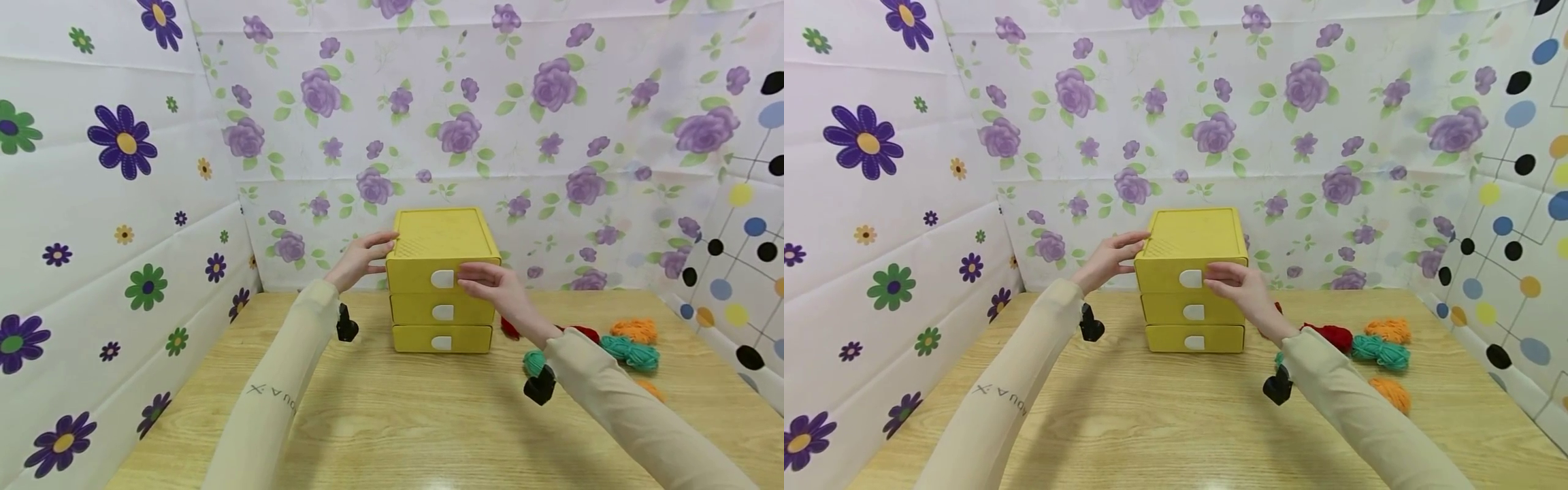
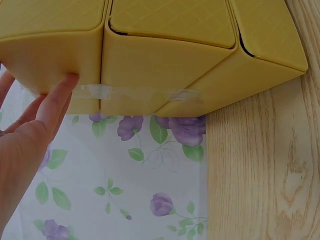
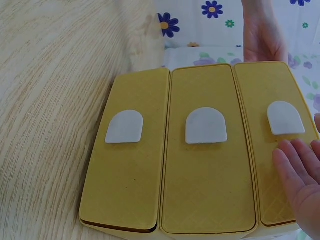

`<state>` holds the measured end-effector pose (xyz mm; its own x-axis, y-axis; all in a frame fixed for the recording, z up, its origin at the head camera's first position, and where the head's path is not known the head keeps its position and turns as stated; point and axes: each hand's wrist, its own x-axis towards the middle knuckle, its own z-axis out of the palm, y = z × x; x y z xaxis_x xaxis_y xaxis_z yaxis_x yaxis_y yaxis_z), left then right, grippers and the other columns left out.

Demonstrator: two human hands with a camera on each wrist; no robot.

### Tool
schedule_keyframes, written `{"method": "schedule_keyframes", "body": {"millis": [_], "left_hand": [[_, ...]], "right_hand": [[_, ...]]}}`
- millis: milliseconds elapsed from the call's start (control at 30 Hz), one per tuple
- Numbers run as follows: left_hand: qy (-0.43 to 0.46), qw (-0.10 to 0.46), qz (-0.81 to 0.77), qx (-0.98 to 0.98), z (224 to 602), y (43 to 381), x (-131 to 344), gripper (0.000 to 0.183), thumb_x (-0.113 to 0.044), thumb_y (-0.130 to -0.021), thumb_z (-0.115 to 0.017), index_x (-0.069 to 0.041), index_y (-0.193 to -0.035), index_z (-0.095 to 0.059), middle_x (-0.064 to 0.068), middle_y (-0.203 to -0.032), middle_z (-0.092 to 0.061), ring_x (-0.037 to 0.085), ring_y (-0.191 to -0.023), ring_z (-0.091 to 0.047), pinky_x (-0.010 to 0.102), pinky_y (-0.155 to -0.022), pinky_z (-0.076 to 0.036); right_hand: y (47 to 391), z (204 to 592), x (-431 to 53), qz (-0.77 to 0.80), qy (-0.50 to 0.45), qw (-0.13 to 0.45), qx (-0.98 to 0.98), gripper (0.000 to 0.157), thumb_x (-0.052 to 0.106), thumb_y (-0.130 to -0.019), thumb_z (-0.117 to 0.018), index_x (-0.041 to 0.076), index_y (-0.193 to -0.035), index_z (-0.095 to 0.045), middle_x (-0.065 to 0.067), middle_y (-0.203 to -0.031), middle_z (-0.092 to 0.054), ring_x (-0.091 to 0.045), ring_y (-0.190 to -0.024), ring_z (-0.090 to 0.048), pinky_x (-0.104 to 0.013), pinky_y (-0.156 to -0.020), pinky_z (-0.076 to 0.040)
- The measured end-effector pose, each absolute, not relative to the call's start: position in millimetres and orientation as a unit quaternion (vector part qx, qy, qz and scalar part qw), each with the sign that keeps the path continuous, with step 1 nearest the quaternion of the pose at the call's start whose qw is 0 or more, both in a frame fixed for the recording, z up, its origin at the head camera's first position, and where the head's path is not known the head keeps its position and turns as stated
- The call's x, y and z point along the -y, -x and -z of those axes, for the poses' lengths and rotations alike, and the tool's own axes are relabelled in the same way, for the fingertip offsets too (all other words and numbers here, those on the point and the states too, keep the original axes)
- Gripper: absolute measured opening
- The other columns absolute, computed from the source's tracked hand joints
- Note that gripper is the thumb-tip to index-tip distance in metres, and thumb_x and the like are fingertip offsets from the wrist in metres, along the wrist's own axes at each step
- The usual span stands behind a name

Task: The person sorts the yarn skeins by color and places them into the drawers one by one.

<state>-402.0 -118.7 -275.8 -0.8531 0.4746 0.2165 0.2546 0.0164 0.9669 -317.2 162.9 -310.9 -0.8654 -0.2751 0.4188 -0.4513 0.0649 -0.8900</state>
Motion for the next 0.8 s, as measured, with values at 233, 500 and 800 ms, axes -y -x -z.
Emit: {"method": "schedule_keyframes", "body": {"millis": [233,500,800], "left_hand": [[-0.251,0.110,-0.663,-0.697,269.0,395.2,120.1,0.046,-0.012,-0.095,-0.049,-0.002,-0.138,-0.036,0.009,-0.138,-0.034,0.026,-0.122,-0.035,0.044,-0.091,-0.038],[-0.241,0.112,-0.667,-0.696,266.0,394.1,118.5,0.045,-0.009,-0.094,-0.051,-0.001,-0.137,-0.039,0.010,-0.135,-0.039,0.026,-0.118,-0.039,0.044,-0.090,-0.039],[-0.223,0.103,-0.679,-0.692,276.1,407.9,120.9,0.043,-0.010,-0.091,-0.056,-0.005,-0.133,-0.047,0.007,-0.133,-0.044,0.023,-0.116,-0.044,0.041,-0.086,-0.043]], "right_hand": [[319.6,314.1,-161.7,-0.631,-0.247,0.076,0.731,0.038,0.006,-0.086,-0.063,-0.006,-0.121,-0.053,-0.021,-0.111,-0.058,-0.034,-0.100,-0.055,-0.028,-0.078,-0.047],[320.8,313.4,-158.4,-0.631,-0.234,0.057,0.737,0.036,0.006,-0.087,-0.061,-0.006,-0.120,-0.055,-0.021,-0.112,-0.057,-0.030,-0.100,-0.056,-0.031,-0.080,-0.047],[323.2,313.6,-157.2,-0.630,-0.212,0.061,0.745,0.032,0.004,-0.087,-0.060,-0.006,-0.117,-0.058,-0.019,-0.109,-0.060,-0.033,-0.097,-0.057,-0.031,-0.078,-0.048]]}}
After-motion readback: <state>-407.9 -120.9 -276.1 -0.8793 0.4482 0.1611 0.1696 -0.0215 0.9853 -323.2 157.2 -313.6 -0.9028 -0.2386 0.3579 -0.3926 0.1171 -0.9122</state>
